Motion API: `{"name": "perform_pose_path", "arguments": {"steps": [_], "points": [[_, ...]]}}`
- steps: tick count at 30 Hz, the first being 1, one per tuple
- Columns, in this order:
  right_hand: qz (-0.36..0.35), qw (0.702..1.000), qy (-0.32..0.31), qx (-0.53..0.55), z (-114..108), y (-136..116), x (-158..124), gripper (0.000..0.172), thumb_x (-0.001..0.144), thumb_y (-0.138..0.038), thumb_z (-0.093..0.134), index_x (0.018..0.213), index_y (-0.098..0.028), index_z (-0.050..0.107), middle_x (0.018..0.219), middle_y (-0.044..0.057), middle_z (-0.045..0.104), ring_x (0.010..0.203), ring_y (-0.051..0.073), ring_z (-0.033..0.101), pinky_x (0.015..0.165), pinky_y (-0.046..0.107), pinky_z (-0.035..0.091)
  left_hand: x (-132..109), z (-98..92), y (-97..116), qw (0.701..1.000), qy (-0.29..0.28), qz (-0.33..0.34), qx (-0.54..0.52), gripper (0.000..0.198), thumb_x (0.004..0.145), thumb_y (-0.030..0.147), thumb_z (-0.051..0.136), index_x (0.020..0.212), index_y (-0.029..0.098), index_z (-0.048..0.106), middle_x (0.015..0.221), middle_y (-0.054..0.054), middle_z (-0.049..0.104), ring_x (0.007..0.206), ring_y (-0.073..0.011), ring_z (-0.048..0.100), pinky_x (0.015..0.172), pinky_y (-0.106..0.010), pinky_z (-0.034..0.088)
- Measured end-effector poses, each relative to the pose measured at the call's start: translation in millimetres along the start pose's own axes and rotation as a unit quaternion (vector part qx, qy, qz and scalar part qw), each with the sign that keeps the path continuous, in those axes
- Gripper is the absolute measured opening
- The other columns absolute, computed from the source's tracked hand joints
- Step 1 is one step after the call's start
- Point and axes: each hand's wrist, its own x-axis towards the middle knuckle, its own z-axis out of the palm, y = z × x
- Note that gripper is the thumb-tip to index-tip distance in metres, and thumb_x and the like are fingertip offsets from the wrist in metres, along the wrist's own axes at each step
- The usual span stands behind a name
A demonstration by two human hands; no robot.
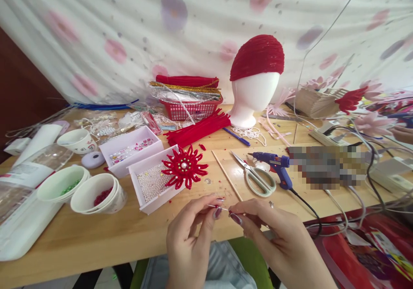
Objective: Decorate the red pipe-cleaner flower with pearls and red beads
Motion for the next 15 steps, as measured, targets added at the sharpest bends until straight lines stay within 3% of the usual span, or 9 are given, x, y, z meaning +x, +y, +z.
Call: {"name": "perform_pose_path", "arguments": {"steps": [5, 10, 15], "points": [[-0.012, 0.999, 0.029, -0.018, 1.3, 2.9, 0.5, 0.016, 0.098, -0.023, 0.056, 0.091, -0.026, 0.070, 0.069, -0.002, 0.069, 0.054, 0.012, 0.060, 0.045, 0.018, 0.044, 2.6, -1.5, 1.9, 1.000, 0.001, 0.009, 0.020, 0.011, 0.092, 0.031, 0.069, 0.093, 0.027, 0.080, 0.089, 0.000, 0.078, 0.074, -0.0131, 0.072, 0.074, -0.022, 0.062], [-0.031, 0.998, 0.045, -0.028, 1.4, 5.8, 0.8, 0.016, 0.099, -0.023, 0.057, 0.093, -0.027, 0.071, 0.070, -0.002, 0.071, 0.054, 0.012, 0.063, 0.048, 0.019, 0.046, 0.8, -2.2, 1.9, 0.999, 0.031, -0.031, 0.003, 0.011, 0.091, 0.031, 0.071, 0.098, 0.030, 0.079, 0.090, 0.002, 0.080, 0.075, -0.0108, 0.073, 0.077, -0.018, 0.061], [-0.029, 0.997, 0.056, -0.035, 1.2, 5.6, 3.1, 0.019, 0.100, -0.024, 0.055, 0.092, -0.026, 0.072, 0.070, -0.001, 0.072, 0.054, 0.013, 0.065, 0.061, 0.021, 0.055, 2.9, -3.9, 1.6, 0.999, 0.031, -0.030, -0.006, 0.009, 0.091, 0.030, 0.071, 0.094, 0.028, 0.079, 0.088, 0.001, 0.079, 0.073, -0.0116, 0.073, 0.076, -0.020, 0.062]]}}
